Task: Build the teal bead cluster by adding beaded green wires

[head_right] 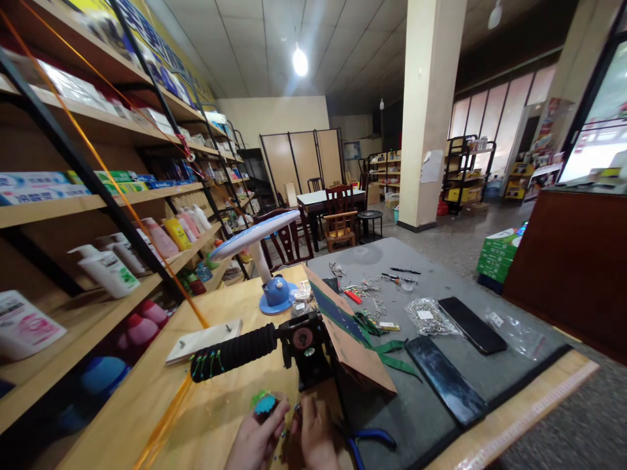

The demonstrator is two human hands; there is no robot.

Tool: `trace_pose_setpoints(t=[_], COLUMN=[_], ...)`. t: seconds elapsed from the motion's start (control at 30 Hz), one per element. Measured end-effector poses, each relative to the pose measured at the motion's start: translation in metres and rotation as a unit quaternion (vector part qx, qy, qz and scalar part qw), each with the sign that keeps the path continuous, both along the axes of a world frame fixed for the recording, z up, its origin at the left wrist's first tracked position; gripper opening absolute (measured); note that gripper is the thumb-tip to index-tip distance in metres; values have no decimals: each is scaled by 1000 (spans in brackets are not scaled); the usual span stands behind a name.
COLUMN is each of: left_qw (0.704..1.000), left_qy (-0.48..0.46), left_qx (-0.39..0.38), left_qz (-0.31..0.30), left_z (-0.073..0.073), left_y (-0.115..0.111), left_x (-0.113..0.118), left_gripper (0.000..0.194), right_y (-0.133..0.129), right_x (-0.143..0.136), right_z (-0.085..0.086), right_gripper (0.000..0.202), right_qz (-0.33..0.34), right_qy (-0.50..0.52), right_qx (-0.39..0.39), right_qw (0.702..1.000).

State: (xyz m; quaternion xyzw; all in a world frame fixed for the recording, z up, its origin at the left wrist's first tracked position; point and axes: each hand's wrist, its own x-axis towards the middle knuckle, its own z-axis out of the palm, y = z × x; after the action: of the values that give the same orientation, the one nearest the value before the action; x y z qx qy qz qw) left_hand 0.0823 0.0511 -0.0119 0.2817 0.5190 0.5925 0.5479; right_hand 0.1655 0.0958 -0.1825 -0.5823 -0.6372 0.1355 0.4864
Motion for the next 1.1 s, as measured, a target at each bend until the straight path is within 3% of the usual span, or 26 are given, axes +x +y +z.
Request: trace_pose_setpoints(t=[0.27, 0.63, 0.8, 0.97, 1.1], left_qw=[1000, 1000, 1000, 1000, 998], left_qy=[2, 3, 17, -1, -58], left_qx=[11, 13, 13, 10, -26], left_qz=[-9, 0, -7, -11, -20], left_z=[-4, -7, -9, -10, -6], left_y=[-1, -1, 0, 1, 0], left_x=[0, -2, -2, -3, -8], left_gripper=[51, 50, 51, 49, 51], right_y=[0, -1, -3, -4, -13], right_x=[-1, 0, 0, 5, 12], right_z=[8, 15, 22, 36, 68], right_gripper=[37, 18, 39, 47, 56], right_qz=[8, 14, 15, 18, 39], right_qy=[8, 27, 51, 65, 90], right_qx=[-26, -43, -60, -69, -83], right_qw=[1000, 999, 997, 995, 992])
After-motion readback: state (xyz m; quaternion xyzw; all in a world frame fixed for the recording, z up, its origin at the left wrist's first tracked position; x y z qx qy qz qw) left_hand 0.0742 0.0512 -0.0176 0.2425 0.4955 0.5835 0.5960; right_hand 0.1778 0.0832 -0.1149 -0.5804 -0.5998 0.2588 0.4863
